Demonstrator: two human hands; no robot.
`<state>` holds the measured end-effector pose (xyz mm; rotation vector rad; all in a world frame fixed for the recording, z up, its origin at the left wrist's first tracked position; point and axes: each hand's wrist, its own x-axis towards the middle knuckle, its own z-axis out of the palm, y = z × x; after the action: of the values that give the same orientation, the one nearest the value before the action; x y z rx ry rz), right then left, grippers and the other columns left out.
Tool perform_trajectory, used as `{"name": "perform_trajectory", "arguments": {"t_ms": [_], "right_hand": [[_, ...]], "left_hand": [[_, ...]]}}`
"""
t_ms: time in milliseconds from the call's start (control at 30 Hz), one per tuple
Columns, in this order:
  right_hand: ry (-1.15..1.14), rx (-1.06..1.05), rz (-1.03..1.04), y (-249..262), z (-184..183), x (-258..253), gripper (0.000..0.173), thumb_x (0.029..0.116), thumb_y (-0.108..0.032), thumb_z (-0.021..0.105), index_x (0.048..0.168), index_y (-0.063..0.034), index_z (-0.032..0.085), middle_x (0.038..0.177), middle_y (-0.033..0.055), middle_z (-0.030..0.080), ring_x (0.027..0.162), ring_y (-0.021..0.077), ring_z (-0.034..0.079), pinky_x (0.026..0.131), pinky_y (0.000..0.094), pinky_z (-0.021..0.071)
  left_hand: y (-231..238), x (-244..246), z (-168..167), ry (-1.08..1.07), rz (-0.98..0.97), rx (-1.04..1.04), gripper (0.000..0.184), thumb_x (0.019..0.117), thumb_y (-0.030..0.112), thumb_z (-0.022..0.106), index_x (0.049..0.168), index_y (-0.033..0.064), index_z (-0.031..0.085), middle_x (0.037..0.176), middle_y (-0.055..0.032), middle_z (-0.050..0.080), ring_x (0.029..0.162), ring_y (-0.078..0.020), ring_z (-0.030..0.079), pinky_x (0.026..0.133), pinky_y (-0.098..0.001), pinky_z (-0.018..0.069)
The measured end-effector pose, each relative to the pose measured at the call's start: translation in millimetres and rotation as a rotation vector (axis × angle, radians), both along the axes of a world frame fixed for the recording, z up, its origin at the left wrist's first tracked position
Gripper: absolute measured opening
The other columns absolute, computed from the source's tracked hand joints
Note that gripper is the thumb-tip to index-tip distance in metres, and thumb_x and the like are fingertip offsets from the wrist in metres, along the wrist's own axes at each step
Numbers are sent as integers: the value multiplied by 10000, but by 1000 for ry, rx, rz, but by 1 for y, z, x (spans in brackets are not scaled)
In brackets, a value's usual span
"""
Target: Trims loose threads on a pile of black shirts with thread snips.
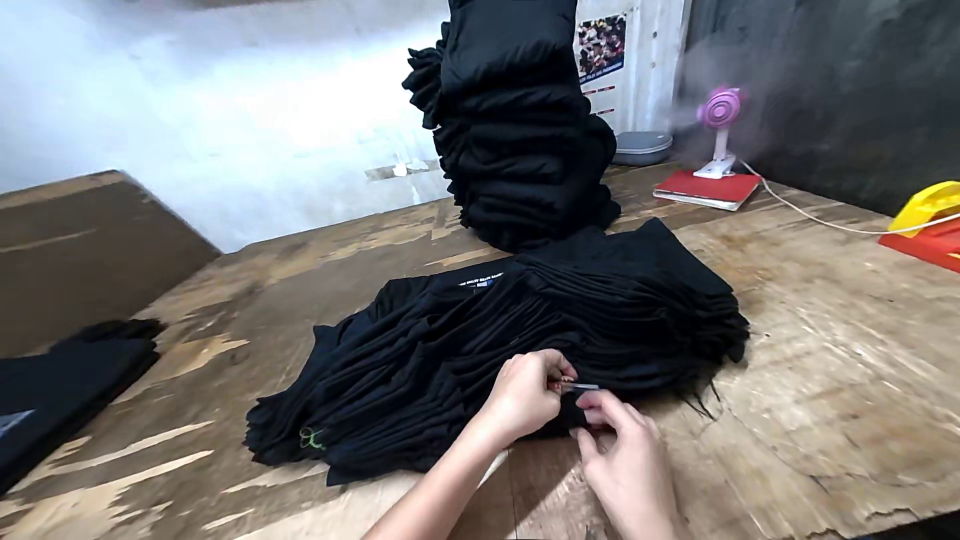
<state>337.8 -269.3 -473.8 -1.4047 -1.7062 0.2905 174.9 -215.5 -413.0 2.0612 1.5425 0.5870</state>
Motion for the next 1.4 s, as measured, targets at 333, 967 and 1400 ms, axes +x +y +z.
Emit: {"name": "perform_trajectory", "arguments": {"t_ms": [333, 967, 1400], "right_hand": [[-58, -36, 65, -33, 9, 18, 66, 862, -224, 734, 900, -205, 784, 849, -56, 711, 915, 186, 670, 905, 519, 477], [-57, 98, 34, -13, 0, 11, 111, 853, -258, 717, 840, -246, 826, 842, -96, 717, 846, 122, 663, 806, 439, 500], [-250, -30, -11, -23, 6, 28, 351, 824, -505, 754, 1011, -210, 793, 1162, 48, 706, 1119, 293, 638, 925, 537, 497]], "left_hand": [[-50, -23, -39, 256, -176, 948, 178, 934, 174, 652, 1061, 262, 741, 1013, 25, 703, 948, -188, 640, 883, -448, 476], [-64, -12, -49, 2, 91, 606, 376, 762, 266, 771, 1137, 255, 764, 1086, 17, 673, 971, -122, 646, 804, -348, 559], [-56, -15, -50, 171, 75, 913, 156, 954, 356, 670, 1014, 242, 758, 973, 40, 711, 874, -148, 635, 766, -371, 493]]}}
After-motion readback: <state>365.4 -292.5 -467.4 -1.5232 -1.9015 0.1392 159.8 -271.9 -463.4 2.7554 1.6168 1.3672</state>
